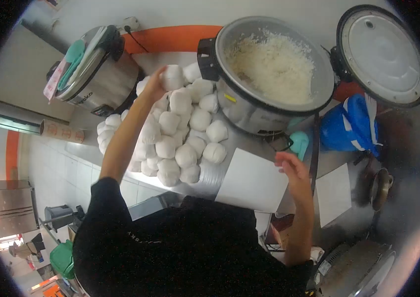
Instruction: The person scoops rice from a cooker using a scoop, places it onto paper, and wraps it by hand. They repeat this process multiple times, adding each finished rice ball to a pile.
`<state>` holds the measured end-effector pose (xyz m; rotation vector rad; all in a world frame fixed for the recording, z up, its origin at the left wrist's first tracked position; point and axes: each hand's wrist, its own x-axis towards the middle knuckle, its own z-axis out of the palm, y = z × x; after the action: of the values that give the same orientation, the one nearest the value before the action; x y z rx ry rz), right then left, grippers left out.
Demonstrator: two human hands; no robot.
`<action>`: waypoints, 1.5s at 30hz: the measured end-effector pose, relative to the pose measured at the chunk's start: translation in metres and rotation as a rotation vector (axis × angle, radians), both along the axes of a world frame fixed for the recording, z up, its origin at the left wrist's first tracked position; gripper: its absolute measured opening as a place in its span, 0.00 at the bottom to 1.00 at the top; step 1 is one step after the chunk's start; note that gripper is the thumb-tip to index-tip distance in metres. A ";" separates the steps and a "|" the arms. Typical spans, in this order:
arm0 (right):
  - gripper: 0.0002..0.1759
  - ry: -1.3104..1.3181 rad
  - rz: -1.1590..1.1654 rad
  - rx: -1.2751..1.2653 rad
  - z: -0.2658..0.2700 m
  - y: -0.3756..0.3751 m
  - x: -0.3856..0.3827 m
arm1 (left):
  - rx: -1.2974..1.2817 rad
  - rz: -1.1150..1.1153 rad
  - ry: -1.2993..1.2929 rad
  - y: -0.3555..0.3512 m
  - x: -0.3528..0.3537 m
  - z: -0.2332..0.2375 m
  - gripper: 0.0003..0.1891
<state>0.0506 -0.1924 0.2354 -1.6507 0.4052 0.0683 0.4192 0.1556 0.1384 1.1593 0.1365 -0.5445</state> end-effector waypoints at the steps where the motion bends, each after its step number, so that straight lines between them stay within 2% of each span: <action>1: 0.15 0.009 -0.047 -0.099 -0.024 -0.011 -0.003 | 0.089 -0.051 0.000 -0.012 0.034 -0.027 0.27; 2: 0.16 0.020 -0.095 -0.197 -0.046 -0.022 -0.008 | 0.179 -0.102 0.001 -0.022 0.055 -0.041 0.28; 3: 0.18 0.032 -0.146 -0.295 -0.070 -0.034 -0.013 | 0.376 -0.174 -0.089 -0.033 0.063 -0.039 0.29; 5: 0.28 0.110 -0.255 -0.821 -0.138 -0.068 -0.026 | 0.772 -0.314 -0.277 -0.052 0.078 -0.033 0.31; 6: 0.34 0.153 -0.308 -1.082 -0.157 -0.079 -0.027 | 0.847 -0.432 -0.356 -0.058 0.085 -0.034 0.32; 8: 0.42 0.416 -0.382 -1.167 -0.162 -0.075 -0.014 | 0.994 -0.663 -0.517 -0.062 0.102 -0.043 0.35; 9: 0.47 0.550 -0.414 -1.203 -0.165 -0.075 -0.007 | 1.015 -0.715 -0.508 -0.063 0.125 -0.066 0.35; 12: 0.51 0.246 -0.366 -1.146 -0.230 -0.102 -0.008 | 1.319 -0.689 -0.547 -0.068 0.135 -0.074 0.36; 15: 0.54 0.028 -0.351 -1.076 -0.257 -0.112 -0.003 | 1.386 -0.751 -0.539 -0.070 0.131 -0.079 0.36; 17: 0.51 0.111 -0.575 -1.064 -0.278 -0.115 -0.010 | 1.541 -0.760 -0.657 -0.064 0.138 -0.106 0.35; 18: 0.50 0.153 -0.695 -1.057 -0.282 -0.115 -0.015 | 1.532 -0.712 -0.723 -0.062 0.135 -0.105 0.35; 19: 0.47 0.124 -0.853 -0.806 -0.266 -0.112 -0.021 | 1.523 -0.665 -0.789 -0.060 0.132 -0.103 0.34; 20: 0.44 0.082 -0.997 -0.549 -0.229 -0.104 -0.025 | 1.430 -0.563 -0.843 -0.054 0.120 -0.077 0.35; 22: 0.37 -0.186 -1.142 -0.371 -0.137 -0.084 -0.010 | 1.086 -0.288 -0.994 -0.046 0.100 -0.041 0.31; 23: 0.32 -0.396 -1.147 -0.457 -0.107 -0.081 0.001 | 0.956 -0.245 -1.001 -0.047 0.093 -0.019 0.31; 24: 0.23 -0.353 -1.058 -0.959 -0.111 -0.127 -0.022 | 0.828 -0.205 -1.002 -0.048 0.085 0.007 0.30; 25: 0.15 -0.287 -0.714 -1.044 -0.027 -0.111 0.006 | 0.747 -0.225 -0.967 -0.054 0.069 0.042 0.32; 26: 0.15 -0.336 -0.510 -1.141 0.025 -0.105 0.036 | 0.668 -0.244 -0.928 -0.063 0.052 0.073 0.34; 27: 0.16 -0.399 -0.353 -1.211 0.058 -0.106 0.073 | 0.623 -0.325 -0.988 -0.069 0.041 0.091 0.41; 29: 0.18 -0.377 -0.112 -1.174 0.097 -0.105 0.155 | 0.551 -0.446 -1.102 -0.086 0.020 0.115 0.58; 30: 0.19 -0.270 -0.015 -1.102 0.100 -0.103 0.196 | 0.525 -0.496 -1.152 -0.096 0.009 0.121 0.68; 32: 0.23 0.364 0.130 -0.780 0.106 -0.076 0.274 | 0.692 -0.501 -1.238 -0.111 -0.006 0.120 0.73; 33: 0.26 0.273 0.092 -0.897 0.026 -0.132 0.307 | 0.775 -0.497 -1.282 -0.116 -0.010 0.119 0.75; 34: 0.28 0.403 -0.032 -1.050 0.022 -0.120 0.331 | 0.765 -0.470 -1.245 -0.119 -0.012 0.117 0.75; 36: 0.28 0.364 -0.069 -1.080 0.002 -0.113 0.363 | 0.750 -0.422 -1.167 -0.121 -0.013 0.112 0.75; 39: 0.20 0.462 0.066 -0.826 -0.024 -0.095 0.392 | 0.751 -0.403 -1.166 -0.123 -0.016 0.107 0.75; 45: 0.11 0.683 0.591 -0.813 -0.041 -0.072 0.421 | 0.756 -0.379 -1.163 -0.128 -0.016 0.106 0.74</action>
<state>0.4718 -0.2642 0.1944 -2.4939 0.4702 1.0459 0.4030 0.0278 0.2441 2.0950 -0.9694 -0.0504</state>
